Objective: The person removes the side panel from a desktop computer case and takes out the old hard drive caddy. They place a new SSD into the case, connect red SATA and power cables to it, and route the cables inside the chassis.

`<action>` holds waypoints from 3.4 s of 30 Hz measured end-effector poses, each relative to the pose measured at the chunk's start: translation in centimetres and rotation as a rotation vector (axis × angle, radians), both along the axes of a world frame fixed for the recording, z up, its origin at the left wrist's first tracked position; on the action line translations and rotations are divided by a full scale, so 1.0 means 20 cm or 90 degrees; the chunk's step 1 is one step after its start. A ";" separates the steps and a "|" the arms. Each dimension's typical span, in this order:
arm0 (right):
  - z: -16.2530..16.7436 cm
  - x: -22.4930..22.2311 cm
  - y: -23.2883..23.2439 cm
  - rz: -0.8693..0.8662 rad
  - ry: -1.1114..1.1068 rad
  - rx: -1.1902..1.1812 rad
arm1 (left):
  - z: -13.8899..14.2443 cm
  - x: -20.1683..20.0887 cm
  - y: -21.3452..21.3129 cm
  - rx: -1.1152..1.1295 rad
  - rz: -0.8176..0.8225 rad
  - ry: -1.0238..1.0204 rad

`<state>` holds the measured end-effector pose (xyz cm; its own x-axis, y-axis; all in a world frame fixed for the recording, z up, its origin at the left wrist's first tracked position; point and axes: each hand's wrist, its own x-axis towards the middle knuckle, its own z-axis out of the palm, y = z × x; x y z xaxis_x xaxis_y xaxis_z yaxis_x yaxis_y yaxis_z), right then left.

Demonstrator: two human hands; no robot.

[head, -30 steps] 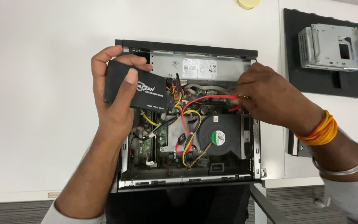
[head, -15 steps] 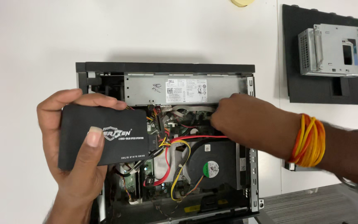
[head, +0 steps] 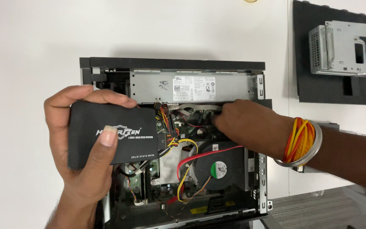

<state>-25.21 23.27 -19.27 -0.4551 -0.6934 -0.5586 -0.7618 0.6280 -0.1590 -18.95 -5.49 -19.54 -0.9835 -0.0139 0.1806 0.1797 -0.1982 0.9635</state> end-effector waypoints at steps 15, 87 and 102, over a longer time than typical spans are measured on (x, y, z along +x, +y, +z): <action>-0.12 0.00 0.08 0.073 0.031 0.083 | -0.12 0.03 0.10 -0.025 0.001 0.026; -0.13 0.10 0.10 0.039 -0.043 -0.069 | -0.23 0.15 0.06 -0.036 0.011 0.057; 0.00 0.79 0.28 -0.571 -0.212 -0.733 | -0.17 0.32 0.05 -0.044 -0.010 0.111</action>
